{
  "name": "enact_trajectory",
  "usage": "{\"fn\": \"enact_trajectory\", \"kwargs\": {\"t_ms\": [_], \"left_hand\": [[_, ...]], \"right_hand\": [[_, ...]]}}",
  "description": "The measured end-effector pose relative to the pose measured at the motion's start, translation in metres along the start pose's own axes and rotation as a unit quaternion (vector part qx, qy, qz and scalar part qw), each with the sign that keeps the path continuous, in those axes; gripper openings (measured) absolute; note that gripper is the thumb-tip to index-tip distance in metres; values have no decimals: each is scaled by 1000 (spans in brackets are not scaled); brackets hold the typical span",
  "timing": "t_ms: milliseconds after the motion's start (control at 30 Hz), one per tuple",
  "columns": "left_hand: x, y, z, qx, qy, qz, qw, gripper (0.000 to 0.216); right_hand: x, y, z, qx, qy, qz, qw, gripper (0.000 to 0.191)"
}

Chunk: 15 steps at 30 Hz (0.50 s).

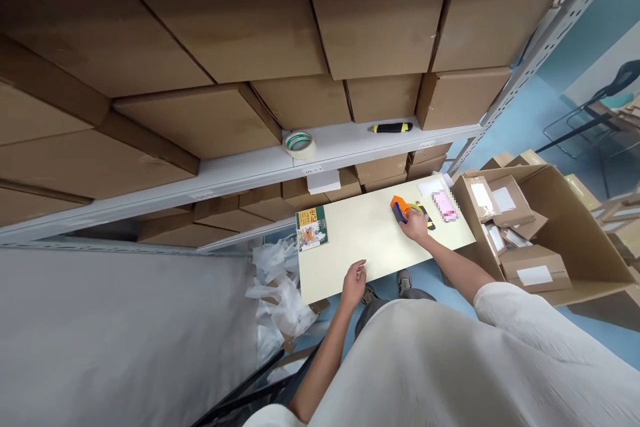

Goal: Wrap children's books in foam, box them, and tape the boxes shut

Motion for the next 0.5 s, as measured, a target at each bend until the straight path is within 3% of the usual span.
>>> {"fn": "enact_trajectory", "kwargs": {"t_ms": [167, 500], "left_hand": [[11, -4, 5, -13, 18, 3, 1000, 34], [16, -4, 6, -17, 35, 3, 999, 35]], "right_hand": [[3, -45, -26, 3, -36, 11, 999, 24], [3, -72, -35, -4, -37, 48, 998, 41]]}}
Point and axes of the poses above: each hand's wrist, its own x-axis away from the middle knuckle, its own y-axis out of the back of the hand, z = x × y, the point moved 2 cm from there along -x, towards the middle knuckle, and after that the axes turned 7 degrees about x, right-handed, at the moved point
